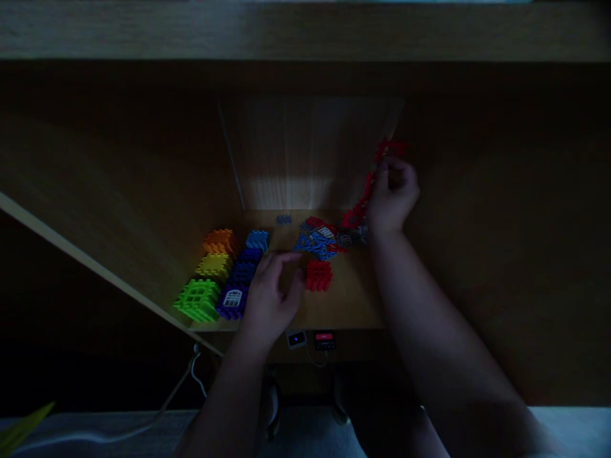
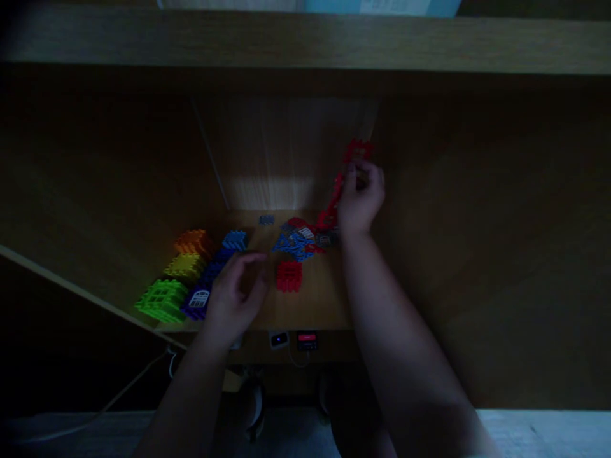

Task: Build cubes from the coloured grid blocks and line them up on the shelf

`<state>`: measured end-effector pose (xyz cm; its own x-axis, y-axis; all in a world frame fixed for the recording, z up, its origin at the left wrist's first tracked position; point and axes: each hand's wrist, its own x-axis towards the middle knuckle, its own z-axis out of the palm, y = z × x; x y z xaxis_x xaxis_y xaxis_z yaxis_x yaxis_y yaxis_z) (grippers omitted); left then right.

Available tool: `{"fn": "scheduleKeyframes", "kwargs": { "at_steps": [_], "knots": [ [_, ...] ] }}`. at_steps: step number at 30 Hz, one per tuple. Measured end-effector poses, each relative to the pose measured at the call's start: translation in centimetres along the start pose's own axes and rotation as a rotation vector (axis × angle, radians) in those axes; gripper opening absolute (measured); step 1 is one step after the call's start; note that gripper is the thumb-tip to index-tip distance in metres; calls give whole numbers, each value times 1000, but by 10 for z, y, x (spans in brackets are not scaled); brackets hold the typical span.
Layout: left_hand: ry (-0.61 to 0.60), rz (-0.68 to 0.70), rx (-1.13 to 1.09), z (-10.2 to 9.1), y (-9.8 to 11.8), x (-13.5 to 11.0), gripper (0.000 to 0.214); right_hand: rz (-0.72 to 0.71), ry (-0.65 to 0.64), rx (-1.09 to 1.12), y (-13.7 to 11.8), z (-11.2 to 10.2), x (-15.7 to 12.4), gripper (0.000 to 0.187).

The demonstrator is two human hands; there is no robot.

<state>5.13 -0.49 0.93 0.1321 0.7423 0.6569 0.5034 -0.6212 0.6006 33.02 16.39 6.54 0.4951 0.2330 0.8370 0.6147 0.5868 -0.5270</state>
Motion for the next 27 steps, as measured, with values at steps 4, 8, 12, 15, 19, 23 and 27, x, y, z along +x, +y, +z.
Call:
{"fn": "scheduleKeyframes", "kwargs": {
  "at_steps": [4,8,12,15,19,23,27],
  "knots": [
    [71,148,30,3,36,-3,29,52,45,135,-57,-35,-15,21],
    [71,215,33,23,64,-12,56,243,102,232,-110,-62,-37,21],
    [24,105,-10,39,72,-23,64,466,92,383,-147,-78,-63,22],
    [-47,18,-89,41,75,-28,39,550,44,383,-159,-86,-82,30],
    [-132,11,-152,40,77,-29,20,551,3,308,-151,-94,-98,40],
    [-232,0,-108,42,75,-30,22,491,-36,156,-130,-101,-101,41],
    [-244,20,-77,41,73,-30,23,435,7,47,-111,-109,-96,46]
  ]
}}
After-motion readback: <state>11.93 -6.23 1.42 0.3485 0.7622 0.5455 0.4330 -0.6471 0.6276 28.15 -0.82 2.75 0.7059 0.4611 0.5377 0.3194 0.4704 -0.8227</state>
